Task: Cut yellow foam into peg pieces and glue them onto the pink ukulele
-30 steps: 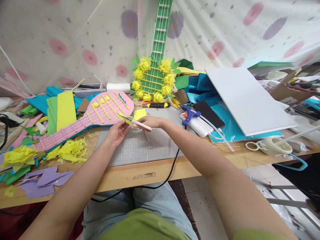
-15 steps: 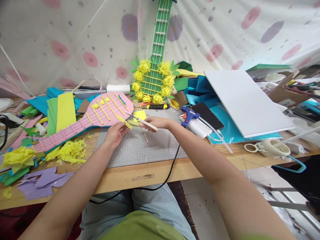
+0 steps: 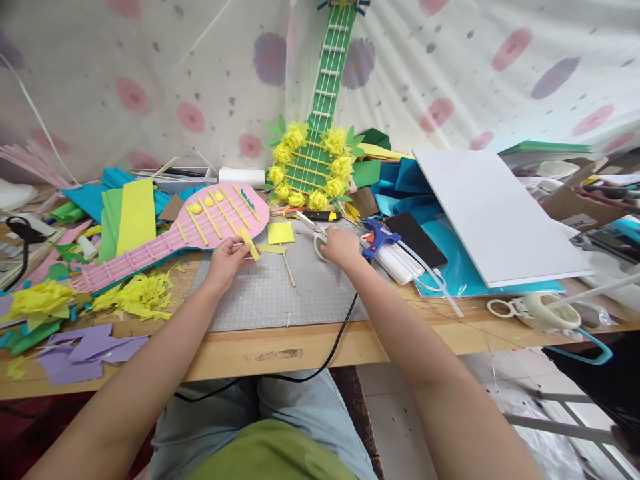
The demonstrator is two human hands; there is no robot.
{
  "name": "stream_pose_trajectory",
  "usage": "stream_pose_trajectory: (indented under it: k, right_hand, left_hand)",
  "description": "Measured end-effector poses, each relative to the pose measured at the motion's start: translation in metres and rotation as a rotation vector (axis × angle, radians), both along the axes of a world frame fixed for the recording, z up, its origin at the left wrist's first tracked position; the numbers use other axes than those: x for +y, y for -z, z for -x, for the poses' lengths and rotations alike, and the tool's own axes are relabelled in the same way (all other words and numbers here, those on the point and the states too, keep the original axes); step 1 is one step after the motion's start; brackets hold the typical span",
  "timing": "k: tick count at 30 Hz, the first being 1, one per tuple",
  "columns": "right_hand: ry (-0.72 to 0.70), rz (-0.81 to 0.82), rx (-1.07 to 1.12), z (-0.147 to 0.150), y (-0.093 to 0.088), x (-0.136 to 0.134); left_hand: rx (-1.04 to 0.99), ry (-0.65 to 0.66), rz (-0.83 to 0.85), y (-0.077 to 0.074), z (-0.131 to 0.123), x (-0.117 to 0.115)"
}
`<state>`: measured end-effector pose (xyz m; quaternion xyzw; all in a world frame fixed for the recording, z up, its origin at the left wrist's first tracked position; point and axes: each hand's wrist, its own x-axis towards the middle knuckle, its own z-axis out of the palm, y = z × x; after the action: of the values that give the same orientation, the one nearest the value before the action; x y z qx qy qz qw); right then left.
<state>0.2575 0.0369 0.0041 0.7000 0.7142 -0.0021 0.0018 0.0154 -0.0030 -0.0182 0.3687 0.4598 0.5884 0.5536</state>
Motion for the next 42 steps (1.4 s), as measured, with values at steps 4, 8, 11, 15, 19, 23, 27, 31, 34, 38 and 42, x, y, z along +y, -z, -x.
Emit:
stream_pose_trajectory:
  k: [4,8,11,15,19,23,27,31,34,38,42]
  right_hand:
    - [0.020,-0.052,0.035,0.000,0.003,0.001]
    - [-0.007,-0.074,0.107,0.003,-0.003,-0.001]
    - [-0.103,-0.135,0.445,0.022,-0.008,-0.009]
    - [-0.178,0.238,1.286,0.067,-0.005,-0.021]
    - [-0.048,0.342,1.578,0.100,0.008,-0.025]
    - [0.000,0.184,1.676,0.104,0.018,-0.015]
    - [0.050,0.049,1.747,0.093,0.020,0.000]
    - [0.092,0.049,1.822,0.085,0.017,-0.001]
    - [-0.009,0.286,1.776,0.086,0.018,-0.011]
    - [-0.028,0.247,1.737,0.092,0.024,-0.017]
    - [0.029,0.110,1.790,0.093,0.025,-0.015]
  left_hand:
    - [0.055,0.063,-0.037,0.001,0.002,0.000]
    - [0.076,0.121,-0.039,0.000,0.000,-0.002]
    - [0.075,0.164,-0.031,-0.002,-0.005,-0.005]
    - [0.108,0.224,-0.060,-0.002,-0.011,-0.008]
    - [0.191,0.248,-0.112,0.004,-0.009,-0.006]
    - [0.240,0.303,-0.111,0.008,-0.005,-0.001]
    - [0.265,0.356,-0.073,0.008,-0.007,-0.002]
    - [0.286,0.347,-0.095,0.010,-0.009,-0.003]
    - [0.298,0.318,-0.144,0.012,-0.008,-0.002]
    - [0.310,0.323,-0.127,0.011,-0.008,-0.002]
    - [0.323,0.317,-0.078,0.006,-0.009,-0.003]
